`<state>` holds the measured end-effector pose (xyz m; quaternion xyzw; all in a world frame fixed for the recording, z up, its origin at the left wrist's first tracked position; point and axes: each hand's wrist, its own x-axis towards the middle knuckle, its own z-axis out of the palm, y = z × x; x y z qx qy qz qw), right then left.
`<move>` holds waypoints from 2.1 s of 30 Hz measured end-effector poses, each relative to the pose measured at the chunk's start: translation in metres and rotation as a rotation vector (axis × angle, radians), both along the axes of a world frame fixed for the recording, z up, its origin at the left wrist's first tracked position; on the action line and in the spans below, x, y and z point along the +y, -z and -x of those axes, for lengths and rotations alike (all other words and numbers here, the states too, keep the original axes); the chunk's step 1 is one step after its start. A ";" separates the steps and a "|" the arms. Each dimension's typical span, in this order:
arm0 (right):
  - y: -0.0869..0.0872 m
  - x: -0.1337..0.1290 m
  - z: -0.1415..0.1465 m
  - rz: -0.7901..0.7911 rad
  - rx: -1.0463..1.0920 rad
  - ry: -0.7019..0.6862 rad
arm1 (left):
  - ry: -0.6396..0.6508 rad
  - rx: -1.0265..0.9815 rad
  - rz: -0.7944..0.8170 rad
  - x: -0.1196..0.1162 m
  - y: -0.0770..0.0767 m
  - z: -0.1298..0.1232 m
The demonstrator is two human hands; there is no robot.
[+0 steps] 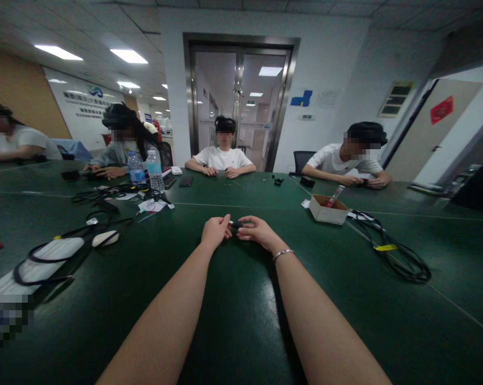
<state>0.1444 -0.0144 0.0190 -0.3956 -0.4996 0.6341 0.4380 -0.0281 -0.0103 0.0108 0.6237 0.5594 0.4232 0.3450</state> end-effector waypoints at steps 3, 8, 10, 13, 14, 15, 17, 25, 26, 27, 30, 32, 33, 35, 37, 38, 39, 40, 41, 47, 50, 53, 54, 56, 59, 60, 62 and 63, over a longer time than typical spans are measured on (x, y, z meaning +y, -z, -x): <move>0.005 0.002 0.002 -0.026 -0.029 0.031 | -0.015 0.038 0.035 0.003 -0.001 0.000; 0.004 0.001 0.000 -0.054 -0.013 0.011 | 0.024 0.080 0.044 0.001 -0.004 0.002; 0.003 0.000 0.000 -0.051 -0.009 0.006 | 0.018 0.094 0.036 0.000 -0.005 0.002; 0.001 -0.001 0.000 -0.046 -0.008 -0.001 | -0.019 0.107 0.028 -0.001 -0.004 0.002; 0.001 -0.002 0.000 -0.046 -0.007 -0.002 | -0.026 0.109 0.028 -0.001 -0.004 0.002; 0.001 -0.002 0.000 -0.047 -0.005 -0.001 | -0.029 0.110 0.029 -0.001 -0.003 0.002; 0.001 -0.002 0.000 -0.048 -0.003 0.001 | -0.026 0.107 0.035 0.000 -0.003 0.002; 0.001 -0.002 -0.001 -0.049 -0.004 -0.007 | -0.029 0.092 0.033 0.001 -0.001 0.003; 0.000 -0.002 0.000 -0.049 -0.006 -0.006 | -0.031 0.092 0.028 0.002 -0.001 0.002; 0.000 -0.002 0.000 -0.048 -0.009 -0.005 | -0.033 0.089 0.025 0.003 0.000 0.002; 0.000 -0.003 0.000 -0.048 -0.010 -0.009 | -0.031 0.074 0.029 0.005 0.002 0.003; -0.001 -0.003 0.000 -0.050 -0.011 -0.012 | -0.032 0.068 0.033 0.007 0.004 0.003; -0.001 -0.003 0.000 -0.049 -0.014 -0.013 | -0.032 0.066 0.031 0.007 0.004 0.003; -0.002 -0.003 0.000 -0.041 -0.021 -0.017 | -0.025 0.060 0.025 0.008 0.005 0.004; -0.002 -0.003 0.000 -0.031 -0.023 -0.019 | -0.011 0.049 0.019 0.008 0.006 0.005; -0.003 -0.002 0.000 -0.026 -0.024 -0.018 | -0.004 0.044 0.015 0.008 0.006 0.005; -0.003 -0.002 0.000 -0.022 -0.025 -0.014 | 0.003 0.040 0.010 0.008 0.007 0.005; -0.002 -0.002 0.000 -0.018 -0.025 -0.008 | 0.010 0.039 0.007 0.009 0.007 0.006; -0.002 -0.002 0.000 -0.015 -0.025 -0.002 | 0.017 0.038 0.003 0.009 0.008 0.006; -0.004 -0.003 0.001 0.009 -0.028 -0.001 | 0.058 0.011 -0.024 0.009 0.010 0.006; -0.005 -0.003 0.001 0.018 -0.020 -0.001 | 0.085 -0.005 -0.032 0.008 0.009 0.006; -0.005 -0.003 0.002 0.014 -0.021 0.003 | 0.110 -0.033 -0.039 0.006 0.007 0.005; -0.005 -0.003 0.002 0.014 -0.025 0.007 | 0.116 -0.043 -0.043 0.006 0.006 0.005; -0.005 -0.004 0.003 0.014 -0.032 0.016 | 0.126 -0.058 -0.049 0.004 0.005 0.005; -0.006 -0.004 0.003 0.007 -0.049 0.029 | 0.137 -0.079 -0.064 0.004 0.005 0.004; -0.007 -0.004 0.004 0.003 -0.063 0.034 | 0.141 -0.089 -0.069 0.004 0.005 0.003; -0.007 -0.004 0.004 0.000 -0.107 0.046 | 0.157 -0.120 -0.070 0.004 0.004 0.002; -0.007 -0.004 0.005 -0.002 -0.130 0.052 | 0.167 -0.144 -0.063 0.004 0.003 0.001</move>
